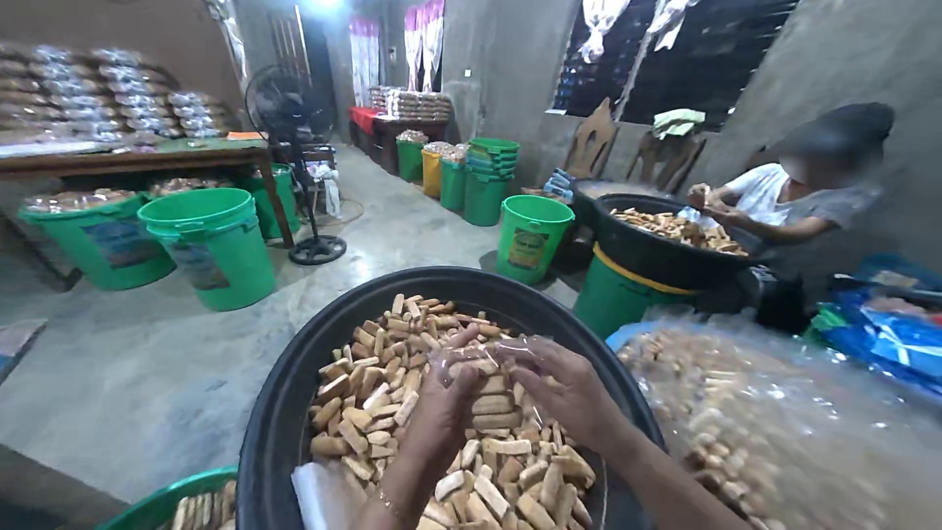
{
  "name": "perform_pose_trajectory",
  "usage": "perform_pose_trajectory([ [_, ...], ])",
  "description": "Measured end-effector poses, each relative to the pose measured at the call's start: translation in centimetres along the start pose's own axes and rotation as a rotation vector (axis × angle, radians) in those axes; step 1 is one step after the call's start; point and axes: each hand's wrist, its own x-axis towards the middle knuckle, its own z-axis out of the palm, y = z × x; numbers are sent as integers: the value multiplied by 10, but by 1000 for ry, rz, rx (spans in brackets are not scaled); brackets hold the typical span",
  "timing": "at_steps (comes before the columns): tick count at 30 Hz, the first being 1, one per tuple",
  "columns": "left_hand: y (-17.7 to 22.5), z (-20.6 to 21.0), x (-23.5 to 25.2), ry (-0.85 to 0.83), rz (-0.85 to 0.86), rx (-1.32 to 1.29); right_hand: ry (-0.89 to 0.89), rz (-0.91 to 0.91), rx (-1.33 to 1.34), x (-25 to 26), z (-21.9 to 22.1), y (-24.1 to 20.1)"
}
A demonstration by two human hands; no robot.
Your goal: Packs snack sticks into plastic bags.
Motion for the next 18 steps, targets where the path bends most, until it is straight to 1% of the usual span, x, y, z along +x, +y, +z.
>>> perform_pose_trajectory([
  [2, 1, 8, -1, 20, 9, 84, -72, 75, 6, -14, -19, -6],
  [4, 1, 16, 0, -45, 18, 192, -163, 119, -14, -25, -34, -12],
  [5, 0, 22, 1, -57, -10, 236, -203, 135, -43, -28, -40, -15],
  [7, -1, 33, 2, -62, -57, 309, -225, 180, -105, -34, -52, -20],
  [9, 0, 46, 8, -42, -62, 355, -193, 276, -26, -41, -63, -24],
  [10, 1, 52, 11, -34, -65, 378, -189, 341, 64, -46, -67, -26],
  [11, 2, 58, 14, -35, -77, 407, -206, 411, 170, -51, -71, -30],
  [12, 4, 63, 17, -52, -104, 452, -261, 491, 262, -55, -74, -34],
  [14, 7, 69, 21, -139, -185, 552, -352, 637, 379, -62, -80, -39],
  [16, 12, 67, 25, -273, -233, 598, -354, 655, 434, -71, -91, -37],
  [18, 11, 63, 29, -398, -223, 593, -346, 663, 438, -78, -106, -35],
])
